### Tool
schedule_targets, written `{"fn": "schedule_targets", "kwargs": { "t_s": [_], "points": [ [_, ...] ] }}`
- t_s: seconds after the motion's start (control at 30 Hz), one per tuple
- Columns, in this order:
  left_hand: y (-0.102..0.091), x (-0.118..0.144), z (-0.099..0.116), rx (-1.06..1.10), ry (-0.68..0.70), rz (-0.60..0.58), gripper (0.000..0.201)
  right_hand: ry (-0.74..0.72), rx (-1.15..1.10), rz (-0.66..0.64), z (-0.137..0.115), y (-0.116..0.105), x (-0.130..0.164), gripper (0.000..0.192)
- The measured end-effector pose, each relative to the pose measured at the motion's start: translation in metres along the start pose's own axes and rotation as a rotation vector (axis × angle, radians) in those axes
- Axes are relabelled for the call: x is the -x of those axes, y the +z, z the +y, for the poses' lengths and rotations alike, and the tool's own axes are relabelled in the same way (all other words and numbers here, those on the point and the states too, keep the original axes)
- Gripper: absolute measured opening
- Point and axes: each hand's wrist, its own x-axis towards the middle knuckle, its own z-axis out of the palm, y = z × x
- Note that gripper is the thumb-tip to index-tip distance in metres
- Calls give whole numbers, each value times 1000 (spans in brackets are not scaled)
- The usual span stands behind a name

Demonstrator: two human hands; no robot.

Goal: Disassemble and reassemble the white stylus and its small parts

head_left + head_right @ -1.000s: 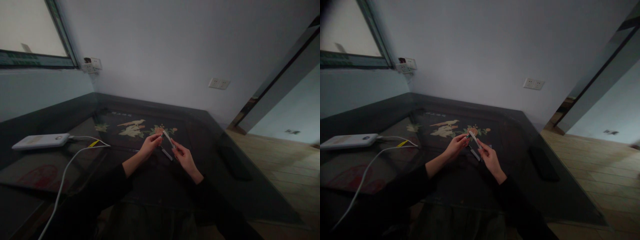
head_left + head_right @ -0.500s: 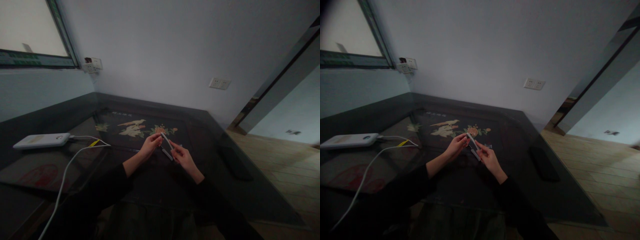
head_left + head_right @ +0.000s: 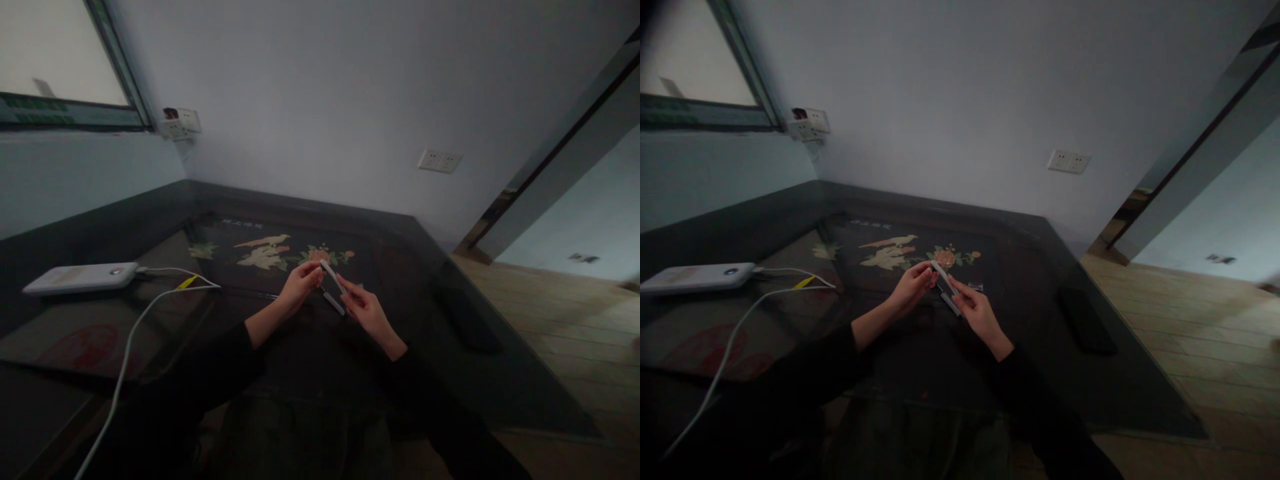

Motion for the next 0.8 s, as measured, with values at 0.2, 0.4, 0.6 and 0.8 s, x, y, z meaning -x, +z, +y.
{"fn": "schedule_targets", "kwargs": {
  "t_s": [0.2,0.4,0.6,0.8],
  "points": [
    [4,2,2,7,1,0,40,32,-146,-64,4,0,0,56],
    [3,2,-1,-2,-46,43,47,-52,77,90,3,-2,-2,49],
    [2,2,-2,9,-61,60,48,-114,137,146,4,-2,-2,47],
    [2,0,-3,47,-34,38,45,-93,103,66,-2,4,3,47]
  ]
}}
